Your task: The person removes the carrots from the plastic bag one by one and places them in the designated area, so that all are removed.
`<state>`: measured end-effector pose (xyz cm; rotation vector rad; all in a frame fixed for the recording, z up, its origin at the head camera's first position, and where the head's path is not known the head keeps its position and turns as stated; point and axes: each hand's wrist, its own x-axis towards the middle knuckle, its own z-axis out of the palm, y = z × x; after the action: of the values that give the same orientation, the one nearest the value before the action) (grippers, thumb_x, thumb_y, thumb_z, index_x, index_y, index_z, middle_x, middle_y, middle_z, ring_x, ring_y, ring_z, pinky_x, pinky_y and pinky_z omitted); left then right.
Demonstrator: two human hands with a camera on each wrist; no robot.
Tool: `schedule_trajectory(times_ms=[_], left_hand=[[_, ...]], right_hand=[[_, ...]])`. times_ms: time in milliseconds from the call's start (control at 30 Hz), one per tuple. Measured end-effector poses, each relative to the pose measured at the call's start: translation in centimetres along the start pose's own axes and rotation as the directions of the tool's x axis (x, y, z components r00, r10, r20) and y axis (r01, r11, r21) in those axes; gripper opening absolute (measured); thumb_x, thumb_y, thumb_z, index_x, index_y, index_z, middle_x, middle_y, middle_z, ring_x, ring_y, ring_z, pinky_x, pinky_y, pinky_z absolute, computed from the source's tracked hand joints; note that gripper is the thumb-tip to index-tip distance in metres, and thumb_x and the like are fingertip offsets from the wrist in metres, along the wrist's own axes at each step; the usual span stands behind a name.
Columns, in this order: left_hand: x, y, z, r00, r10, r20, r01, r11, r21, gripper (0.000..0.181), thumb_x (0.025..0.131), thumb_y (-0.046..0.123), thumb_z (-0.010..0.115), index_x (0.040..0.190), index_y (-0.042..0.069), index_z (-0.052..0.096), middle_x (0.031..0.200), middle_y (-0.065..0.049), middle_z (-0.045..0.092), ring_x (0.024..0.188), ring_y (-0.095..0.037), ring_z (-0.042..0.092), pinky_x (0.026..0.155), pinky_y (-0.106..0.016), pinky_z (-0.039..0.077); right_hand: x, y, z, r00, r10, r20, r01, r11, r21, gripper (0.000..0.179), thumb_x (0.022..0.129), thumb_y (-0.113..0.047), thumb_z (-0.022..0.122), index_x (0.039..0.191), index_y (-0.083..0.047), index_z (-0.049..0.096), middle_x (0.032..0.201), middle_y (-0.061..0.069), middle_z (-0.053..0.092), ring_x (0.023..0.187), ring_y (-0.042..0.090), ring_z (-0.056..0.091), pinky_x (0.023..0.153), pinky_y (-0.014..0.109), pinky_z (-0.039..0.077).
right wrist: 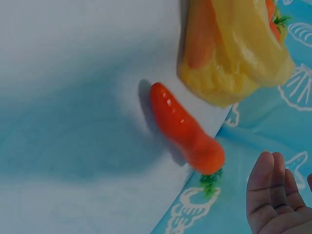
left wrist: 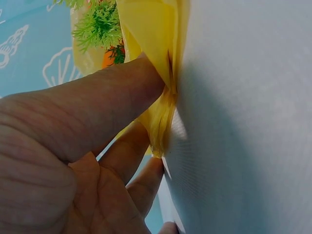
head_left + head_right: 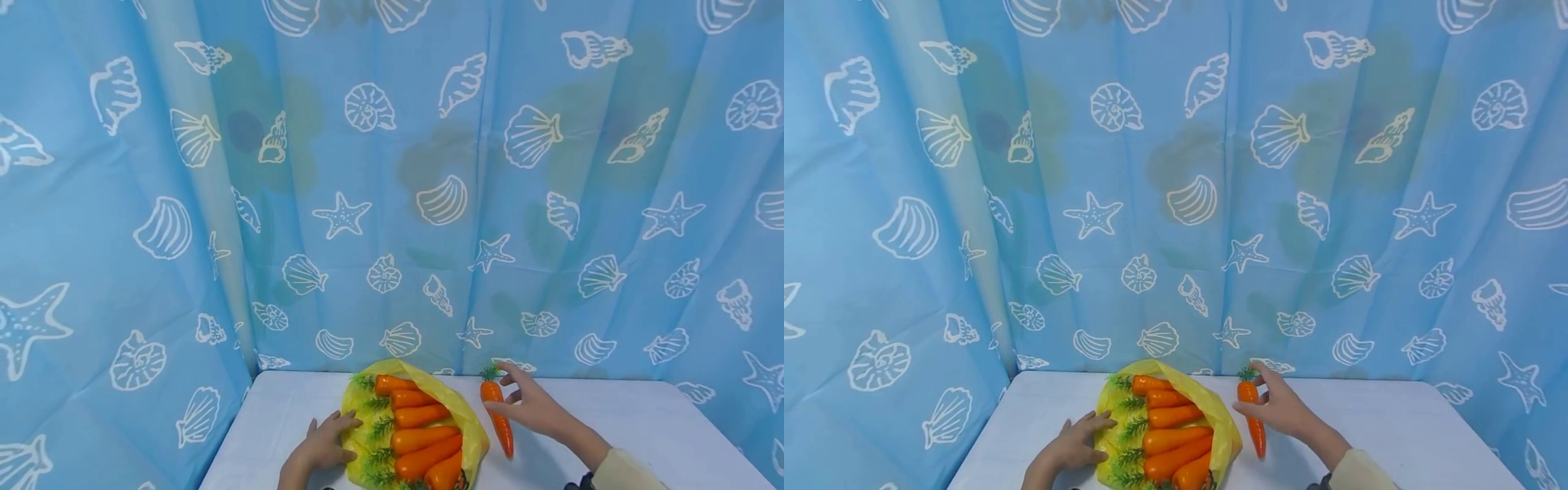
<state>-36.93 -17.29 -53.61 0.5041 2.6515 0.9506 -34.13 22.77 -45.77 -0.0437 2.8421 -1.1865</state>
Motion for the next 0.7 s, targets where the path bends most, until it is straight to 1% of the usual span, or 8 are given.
schedule_trajectory(times_ms=[200,300,400,567,700], left_hand=[[0.2,-0.2,0.2,1.000,-0.003,-0.005,0.002,1.000,-0.001,0.051,0.082,0.015,0.078,0.130,0.013,0.064,0.150,-0.018,0.047,0.143,-0.053,0.027,0.108,-0.080,-0.002],[0.3,-0.3,0.3,1.000,-0.009,-0.006,0.009,1.000,0.009,0.051,0.082,0.016,0.078,0.130,0.013,0.064,0.150,-0.017,0.047,0.143,-0.052,0.027,0.109,-0.080,-0.002],[0.3,-0.3,0.3,1.000,-0.003,-0.007,0.003,1.000,0.016,0.051,0.082,0.016,0.078,0.130,0.013,0.064,0.151,-0.017,0.047,0.143,-0.052,0.028,0.108,-0.080,-0.001],[0.1,-0.1,0.1,1.000,0.002,-0.007,-0.002,1.000,0.018,0.050,0.082,0.015,0.078,0.130,0.013,0.063,0.151,-0.017,0.047,0.143,-0.052,0.027,0.108,-0.080,-0.001],[0.1,-0.1,0.1,1.000,-0.003,-0.007,0.003,1.000,0.018,0.050,0.082,0.015,0.078,0.130,0.014,0.064,0.151,-0.017,0.047,0.143,-0.052,0.027,0.108,-0.080,-0.002]], right_hand=[[-0.3,-1.3,0.6,0.998,-0.042,0.037,0.041,0.999,0.020,0.090,0.078,-0.046,0.081,0.149,-0.013,0.037,0.129,0.016,0.056,0.098,0.021,0.060,0.076,0.037,0.061],[-0.4,-1.7,0.9,0.997,-0.056,0.060,0.053,0.998,0.038,0.086,0.079,-0.044,0.080,0.149,-0.015,0.038,0.131,0.014,0.055,0.101,0.022,0.058,0.080,0.039,0.060],[-0.5,-2.0,1.3,0.993,-0.084,0.084,0.079,0.995,0.064,0.082,0.081,-0.040,0.080,0.148,-0.016,0.039,0.128,0.012,0.056,0.101,0.022,0.058,0.083,0.040,0.059],[-0.8,-2.7,1.9,0.980,-0.132,0.148,0.115,0.986,0.116,0.078,0.084,-0.038,0.077,0.148,-0.015,0.039,0.121,0.010,0.056,0.099,0.021,0.060,0.086,0.043,0.058],[-1.0,-3.2,2.3,0.962,-0.191,0.193,0.163,0.975,0.152,0.076,0.087,-0.039,0.075,0.148,-0.013,0.038,0.123,0.014,0.055,0.098,0.021,0.060,0.085,0.042,0.058]])
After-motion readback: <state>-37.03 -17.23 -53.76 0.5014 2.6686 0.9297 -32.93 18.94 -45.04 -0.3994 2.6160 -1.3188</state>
